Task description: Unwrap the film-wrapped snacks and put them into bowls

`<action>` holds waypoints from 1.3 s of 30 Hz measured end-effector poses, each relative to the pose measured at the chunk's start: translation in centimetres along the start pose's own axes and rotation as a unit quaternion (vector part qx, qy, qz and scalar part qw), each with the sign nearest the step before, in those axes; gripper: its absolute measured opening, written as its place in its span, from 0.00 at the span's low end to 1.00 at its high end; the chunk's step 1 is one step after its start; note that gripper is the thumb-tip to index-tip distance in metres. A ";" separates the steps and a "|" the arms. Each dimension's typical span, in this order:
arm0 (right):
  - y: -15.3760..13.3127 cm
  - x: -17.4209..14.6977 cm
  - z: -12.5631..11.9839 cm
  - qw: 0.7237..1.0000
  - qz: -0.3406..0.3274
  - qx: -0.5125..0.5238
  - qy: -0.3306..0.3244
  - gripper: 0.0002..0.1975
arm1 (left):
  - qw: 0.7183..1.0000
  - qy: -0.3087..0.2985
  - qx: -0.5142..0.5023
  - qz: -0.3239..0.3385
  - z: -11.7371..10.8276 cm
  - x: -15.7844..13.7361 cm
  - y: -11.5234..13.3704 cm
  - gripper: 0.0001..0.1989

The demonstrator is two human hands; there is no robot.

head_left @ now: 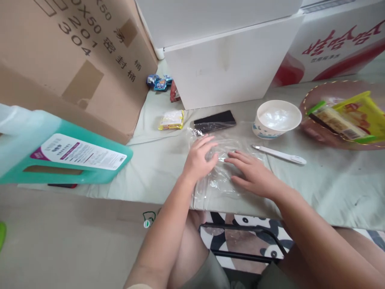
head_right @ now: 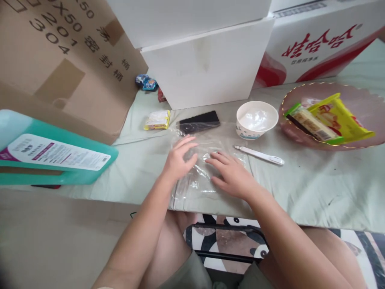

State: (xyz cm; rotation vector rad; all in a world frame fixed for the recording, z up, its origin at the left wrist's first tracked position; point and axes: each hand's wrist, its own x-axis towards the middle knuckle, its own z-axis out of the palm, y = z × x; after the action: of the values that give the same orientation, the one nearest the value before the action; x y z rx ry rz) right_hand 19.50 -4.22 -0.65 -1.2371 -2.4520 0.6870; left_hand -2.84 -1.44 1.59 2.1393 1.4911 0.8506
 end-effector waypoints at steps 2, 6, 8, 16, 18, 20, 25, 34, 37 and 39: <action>0.0 0.2 0.1 0.999 0.028 -0.037 -0.004 0.26 | 0.998 0.024 -0.050 0.013 -0.9 -0.4 0.2 0.10; -0.3 0.5 -0.1 0.994 0.080 -0.081 -0.003 0.27 | 0.987 -0.137 -0.055 0.057 -2.0 -2.0 1.2 0.19; -0.6 0.3 -0.5 0.992 0.092 -0.088 -0.001 0.27 | 0.972 -0.229 0.004 0.055 -2.1 -2.9 1.2 0.28; -1.6 -1.1 -1.7 0.996 0.014 -0.071 -0.056 0.09 | 0.992 -0.121 0.022 0.017 -2.3 -3.8 -1.0 0.09; -1.7 -1.0 -2.0 0.998 0.008 -0.046 -0.031 0.06 | 0.997 -0.068 -0.020 0.004 -2.4 -3.6 -1.4 0.07; -1.6 -1.0 -2.7 1.000 0.017 0.015 0.004 0.07 | 0.998 -0.027 -0.046 0.011 -2.6 -3.5 -1.7 0.06; -0.1 -1.8 -4.2 0.959 0.114 0.184 0.183 0.06 | 0.997 -0.025 -0.057 0.045 -2.6 -3.3 -2.4 0.04; 2.0 -2.0 -3.5 0.867 0.160 0.440 0.172 0.15 | 0.898 0.115 -0.381 -0.188 -1.3 -1.7 -1.9 0.14; 2.0 -1.7 -3.2 0.849 0.157 0.475 0.172 0.14 | 0.861 0.125 -0.417 -0.263 -1.5 -1.2 -1.5 0.12; 2.2 -1.5 -2.9 0.823 0.180 0.495 0.215 0.13 | 0.847 0.139 -0.415 -0.304 -1.7 -0.9 -1.4 0.10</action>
State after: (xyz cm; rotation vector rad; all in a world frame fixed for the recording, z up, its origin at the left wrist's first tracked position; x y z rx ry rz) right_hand 23.20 -3.55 0.51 -1.1798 -1.1570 1.3550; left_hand -5.21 -1.88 1.76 0.8723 1.4119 1.2660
